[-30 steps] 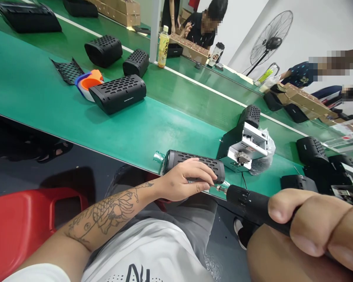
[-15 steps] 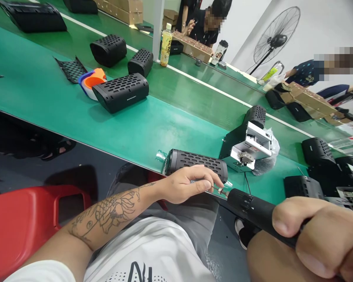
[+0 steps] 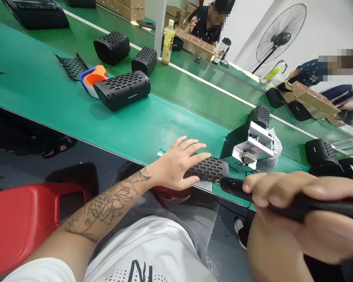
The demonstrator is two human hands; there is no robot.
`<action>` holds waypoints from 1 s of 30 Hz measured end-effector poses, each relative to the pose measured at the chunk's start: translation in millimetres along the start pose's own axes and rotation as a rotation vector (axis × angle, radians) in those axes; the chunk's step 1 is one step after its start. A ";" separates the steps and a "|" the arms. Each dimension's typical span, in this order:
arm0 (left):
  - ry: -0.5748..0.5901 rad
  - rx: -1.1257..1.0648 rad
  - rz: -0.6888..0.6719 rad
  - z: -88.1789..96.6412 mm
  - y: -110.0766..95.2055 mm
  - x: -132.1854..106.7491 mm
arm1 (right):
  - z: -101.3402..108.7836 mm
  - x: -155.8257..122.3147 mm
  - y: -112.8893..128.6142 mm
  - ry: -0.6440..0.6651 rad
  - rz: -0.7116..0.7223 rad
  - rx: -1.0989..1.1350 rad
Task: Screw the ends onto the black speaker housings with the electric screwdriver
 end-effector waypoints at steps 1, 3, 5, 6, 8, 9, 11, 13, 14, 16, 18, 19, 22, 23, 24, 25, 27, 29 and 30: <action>0.005 0.090 0.011 0.5 6.4 0.0 | -5.9 6.4 -8.8 0.024 0.050 0.019; 0.044 0.181 0.019 -2.0 17.6 -1.2 | -14.7 12.6 -25.6 0.053 0.100 0.055; 0.066 0.203 0.024 -6.5 24.9 -3.2 | -19.0 11.9 -39.7 0.052 0.072 0.075; 0.066 0.203 0.026 -8.6 27.0 -4.1 | -19.9 10.2 -44.8 0.046 0.061 0.082; 0.058 0.200 0.030 -12.0 28.7 -5.2 | -21.2 6.7 -52.2 0.050 0.039 0.095; 0.054 0.200 0.032 -13.0 28.8 -5.4 | -22.0 5.3 -54.6 0.063 0.030 0.105; 0.049 0.205 0.036 -14.2 28.7 -5.0 | -23.9 3.4 -57.9 0.080 0.006 0.127; 0.049 0.210 0.040 -14.8 28.5 -4.3 | -26.3 2.1 -59.6 0.096 -0.011 0.152; 0.048 0.212 0.041 -15.1 28.5 -3.9 | -27.5 1.5 -60.1 0.103 -0.019 0.162; 0.043 0.213 0.042 -15.7 28.5 -3.1 | -29.9 0.5 -60.8 0.123 -0.041 0.176; 0.035 0.210 0.042 -16.4 28.3 -2.6 | -32.2 0.3 -61.6 0.153 -0.067 0.189; 0.033 0.208 0.043 -16.7 28.2 -2.4 | -33.1 0.6 -62.3 0.167 -0.081 0.196; 0.026 0.208 0.044 -17.5 27.8 -2.1 | -34.4 2.9 -64.6 0.203 -0.101 0.228; 0.023 0.208 0.044 -17.8 27.9 -2.1 | -34.3 3.8 -65.4 0.213 -0.105 0.238; 0.021 0.208 0.044 -18.1 28.1 -2.1 | -34.0 4.4 -66.2 0.222 -0.110 0.248; 0.017 0.206 0.043 -18.6 28.4 -2.1 | -33.5 4.8 -66.9 0.227 -0.115 0.258; 0.004 0.204 0.037 -19.8 29.4 -2.2 | -32.5 4.5 -68.1 0.226 -0.136 0.264; -0.020 0.205 0.020 -21.1 30.3 -2.4 | -32.1 3.0 -68.8 0.214 -0.150 0.262; -0.033 0.207 0.009 -21.7 30.7 -2.5 | -32.2 2.0 -68.9 0.210 -0.149 0.262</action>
Point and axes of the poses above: each hand's wrist, its own x-axis towards the middle knuckle, its own z-axis out of the back of the hand, y = z × x, the point moved 2 cm from there along x, towards the middle knuckle, and after that the axes turned 13 degrees about z, right-handed, at the moved point
